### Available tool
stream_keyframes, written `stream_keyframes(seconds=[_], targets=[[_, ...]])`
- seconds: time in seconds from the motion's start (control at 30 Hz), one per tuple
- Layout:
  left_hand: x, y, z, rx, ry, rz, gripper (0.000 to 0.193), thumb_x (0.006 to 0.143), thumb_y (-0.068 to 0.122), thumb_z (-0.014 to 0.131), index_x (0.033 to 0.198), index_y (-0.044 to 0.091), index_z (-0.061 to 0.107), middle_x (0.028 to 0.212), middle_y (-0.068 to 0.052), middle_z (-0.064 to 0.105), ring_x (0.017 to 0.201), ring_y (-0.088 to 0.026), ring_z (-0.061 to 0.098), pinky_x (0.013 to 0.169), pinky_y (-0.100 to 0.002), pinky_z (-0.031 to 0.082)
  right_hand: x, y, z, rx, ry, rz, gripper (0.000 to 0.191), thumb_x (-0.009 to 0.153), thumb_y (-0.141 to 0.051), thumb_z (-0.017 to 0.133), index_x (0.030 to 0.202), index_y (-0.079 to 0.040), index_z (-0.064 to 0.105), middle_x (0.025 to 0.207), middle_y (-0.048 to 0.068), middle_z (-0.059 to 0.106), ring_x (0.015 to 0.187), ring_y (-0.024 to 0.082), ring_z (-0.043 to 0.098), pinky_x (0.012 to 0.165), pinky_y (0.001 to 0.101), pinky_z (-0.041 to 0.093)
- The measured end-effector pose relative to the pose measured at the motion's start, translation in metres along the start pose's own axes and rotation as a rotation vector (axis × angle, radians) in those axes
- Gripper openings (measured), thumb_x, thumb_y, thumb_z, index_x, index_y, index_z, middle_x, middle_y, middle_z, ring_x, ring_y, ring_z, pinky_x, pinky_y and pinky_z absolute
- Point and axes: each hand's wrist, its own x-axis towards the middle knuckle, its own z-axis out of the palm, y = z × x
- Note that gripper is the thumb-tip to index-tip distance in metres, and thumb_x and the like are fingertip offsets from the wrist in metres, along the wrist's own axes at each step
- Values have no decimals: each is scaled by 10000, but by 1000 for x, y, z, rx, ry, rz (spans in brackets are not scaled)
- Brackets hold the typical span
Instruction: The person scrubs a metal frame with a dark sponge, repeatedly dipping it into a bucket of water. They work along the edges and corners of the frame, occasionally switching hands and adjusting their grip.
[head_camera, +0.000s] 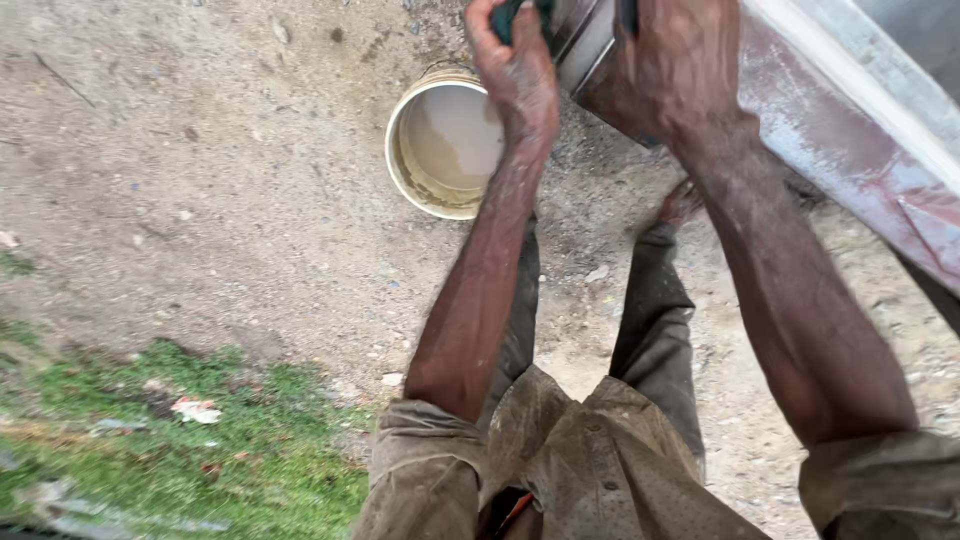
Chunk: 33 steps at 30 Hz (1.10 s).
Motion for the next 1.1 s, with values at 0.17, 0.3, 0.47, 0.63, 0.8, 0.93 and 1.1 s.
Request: stream_keyframes(seconds=[0.17, 0.3, 0.47, 0.63, 0.8, 0.93, 1.1], targets=[[-17, -7, -134, -23, 65, -288, 402, 975, 54, 655, 1320, 67, 450, 1158, -132, 638, 991, -265, 727, 717, -350, 707, -44, -86, 27, 421, -143, 97, 367, 1097, -8, 540, 1458, -25, 603, 1324, 362, 649, 958, 312, 735, 693, 356, 674], [-42, -51, -234, -132, 249, -596, 495, 889, 94, 748, 1276, 3, 452, 1086, -177, 677, 879, -248, 742, 666, -374, 684, -76, -136, 125, 716, -666, 937, 419, 1109, -161, 531, 1526, -160, 573, 1138, 149, 755, 794, 329, 647, 674, 500, 584], [-34, -122, -266, 203, 261, -790, 537, 846, 118, 820, 1297, -19, 564, 1062, -161, 671, 876, -255, 705, 761, -360, 655, -65, -154, 245, 1297, -392, 1591, 383, 1031, -64, 637, 1407, -75, 564, 1225, 68, 658, 1100, 225, 696, 859, 431, 685], [22, -201, -265, 876, -90, -206, 404, 891, 251, 776, 1180, -6, 658, 1065, -243, 725, 995, -415, 714, 877, -530, 597, -22, -149, 319, 938, -564, 1527, 390, 986, -173, 642, 1353, -49, 606, 1178, 113, 678, 1080, 278, 706, 827, 416, 659], [42, -248, -276, 1108, -224, -186, 249, 813, 261, 780, 917, 44, 716, 924, -243, 728, 874, -495, 696, 780, -607, 554, -12, -141, 341, 564, -618, 1199, 432, 1051, -332, 654, 1303, 18, 615, 1062, 147, 682, 928, 258, 671, 763, 386, 567], [36, -223, -281, 715, -222, -569, 371, 814, 198, 718, 1134, 31, 632, 1028, -190, 711, 866, -344, 718, 755, -479, 622, -17, -144, 321, 977, -804, 1235, 393, 1014, -183, 584, 1397, -96, 605, 976, 117, 697, 724, 258, 565, 571, 461, 519], [13, -99, -266, 468, -295, -783, 558, 875, 228, 672, 1379, 50, 510, 1153, -130, 670, 834, -207, 732, 662, -338, 665, -41, -144, 268, 674, -841, 1147, 391, 1041, -274, 528, 1405, -135, 557, 981, 136, 716, 729, 239, 657, 614, 419, 596]])
